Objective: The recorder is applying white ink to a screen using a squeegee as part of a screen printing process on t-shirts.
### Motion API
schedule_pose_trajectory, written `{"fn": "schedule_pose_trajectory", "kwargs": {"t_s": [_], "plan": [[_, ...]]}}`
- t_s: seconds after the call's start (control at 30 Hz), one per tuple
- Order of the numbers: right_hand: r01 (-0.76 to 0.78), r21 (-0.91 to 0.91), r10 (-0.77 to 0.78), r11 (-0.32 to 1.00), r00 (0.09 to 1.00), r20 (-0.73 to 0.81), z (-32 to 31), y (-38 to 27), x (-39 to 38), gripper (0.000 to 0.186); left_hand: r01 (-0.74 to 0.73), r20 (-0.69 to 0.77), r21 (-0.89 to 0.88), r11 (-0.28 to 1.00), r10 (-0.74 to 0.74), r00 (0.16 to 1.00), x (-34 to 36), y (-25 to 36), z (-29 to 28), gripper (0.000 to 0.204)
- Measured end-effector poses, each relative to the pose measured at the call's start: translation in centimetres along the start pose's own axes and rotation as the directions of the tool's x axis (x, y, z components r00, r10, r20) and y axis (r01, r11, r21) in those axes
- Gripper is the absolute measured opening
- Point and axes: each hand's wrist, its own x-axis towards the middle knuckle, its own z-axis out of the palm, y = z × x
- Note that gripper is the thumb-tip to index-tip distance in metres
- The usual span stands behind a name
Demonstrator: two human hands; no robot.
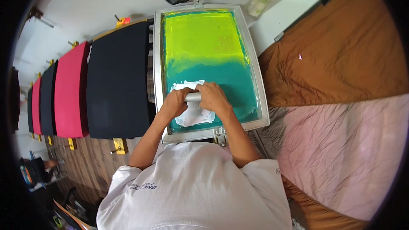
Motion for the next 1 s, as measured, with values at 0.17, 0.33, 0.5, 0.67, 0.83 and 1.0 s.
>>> {"fn": "schedule_pose_trajectory", "kwargs": {"t_s": [0.17,0.33,0.5,0.67,0.83,1.0], "plan": [[-0.061,0.017,0.061,0.998,0.998,-0.006,0.6,-2.3,-4.5,0.046,0.007,-0.062,-0.091,0.996,-0.013,0.998,-4.4,1.1,2.0,0.041],[-0.094,0.021,0.091,0.995,0.992,0.091,1.4,-3.9,-7.7,0.053,0.053,0.052,-0.143,0.988,-0.046,0.998,-7.8,1.7,2.5,0.045],[-0.005,0.061,-0.006,0.998,0.984,0.177,-0.4,-3.7,-5.7,0.041,0.105,0.198,-0.041,0.994,-0.095,0.976,-6.5,1.6,1.0,0.041],[0.068,-0.057,-0.061,0.996,0.992,0.111,-2.2,-3.0,-0.1,0.039,0.03,-0.157,0.02,0.999,-0.026,0.987,-2.6,-0.4,0.2,0.023],[0.055,-0.062,-0.054,0.997,0.998,0.021,0.0,-1.2,0.8,0.045,-0.004,-0.155,-0.011,1.0,0.003,0.988,-1.6,-2.4,1.6,0.033],[0.053,0.041,-0.055,0.998,0.998,0.039,1.5,-2.1,-3.6,0.048,0.036,-0.152,-0.135,0.99,-0.056,0.987,-6.3,0.4,3.1,0.043]]}}
